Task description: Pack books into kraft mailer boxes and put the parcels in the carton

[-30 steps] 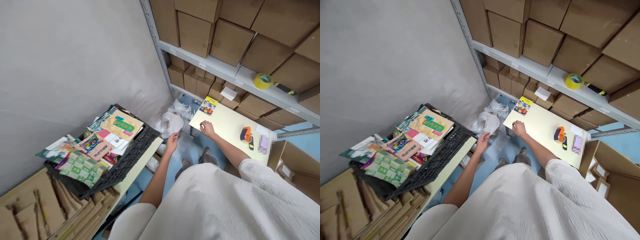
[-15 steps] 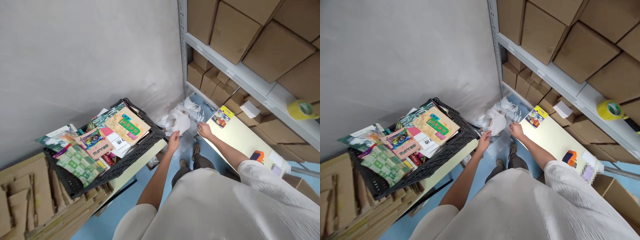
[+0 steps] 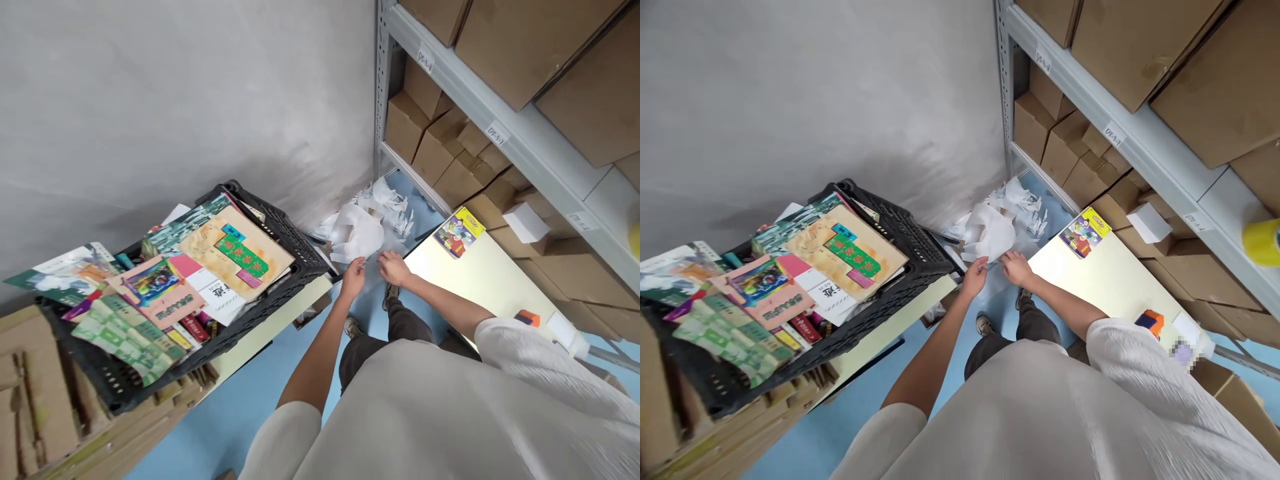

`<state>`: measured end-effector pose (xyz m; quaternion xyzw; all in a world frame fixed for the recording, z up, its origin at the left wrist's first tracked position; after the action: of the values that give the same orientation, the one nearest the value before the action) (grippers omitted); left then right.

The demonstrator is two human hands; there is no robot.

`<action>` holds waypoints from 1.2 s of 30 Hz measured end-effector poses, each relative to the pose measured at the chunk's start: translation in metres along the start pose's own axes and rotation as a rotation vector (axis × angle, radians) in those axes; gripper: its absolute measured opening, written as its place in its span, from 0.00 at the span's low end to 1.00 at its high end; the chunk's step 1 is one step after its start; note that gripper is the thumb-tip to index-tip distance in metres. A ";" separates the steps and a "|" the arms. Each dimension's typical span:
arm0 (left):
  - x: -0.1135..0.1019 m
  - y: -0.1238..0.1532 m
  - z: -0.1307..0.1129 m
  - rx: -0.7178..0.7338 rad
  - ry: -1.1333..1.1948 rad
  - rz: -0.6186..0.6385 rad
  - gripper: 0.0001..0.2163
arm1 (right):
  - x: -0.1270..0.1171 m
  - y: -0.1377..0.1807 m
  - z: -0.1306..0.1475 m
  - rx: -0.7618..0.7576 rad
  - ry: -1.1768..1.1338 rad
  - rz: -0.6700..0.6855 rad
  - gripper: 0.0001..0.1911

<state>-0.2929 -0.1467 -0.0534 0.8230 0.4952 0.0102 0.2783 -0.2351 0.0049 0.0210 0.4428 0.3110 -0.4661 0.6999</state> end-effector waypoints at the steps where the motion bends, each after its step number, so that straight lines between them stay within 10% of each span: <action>1: 0.001 0.003 0.003 0.006 -0.009 0.022 0.16 | 0.009 0.003 0.005 0.003 -0.006 0.008 0.18; 16: 0.028 0.072 0.117 -0.029 -0.288 0.268 0.22 | 0.202 0.081 0.005 0.277 -0.054 0.242 0.26; 36: 0.175 -0.076 0.357 0.079 -0.374 0.291 0.23 | 0.502 0.001 -0.209 0.478 -0.093 0.171 0.32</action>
<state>-0.1610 -0.1359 -0.4359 0.8835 0.3114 -0.1218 0.3281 -0.0523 0.0061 -0.4911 0.5986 0.1208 -0.4854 0.6256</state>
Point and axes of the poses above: each hand's wrist, its own y-axis away from the middle knuckle, its own x-axis out of the palm, z = x × y, the point moved 9 cm from there along -y, towards the middle knuckle, and after that the axes turned 9 degrees about -x, right-handed, at the moved point
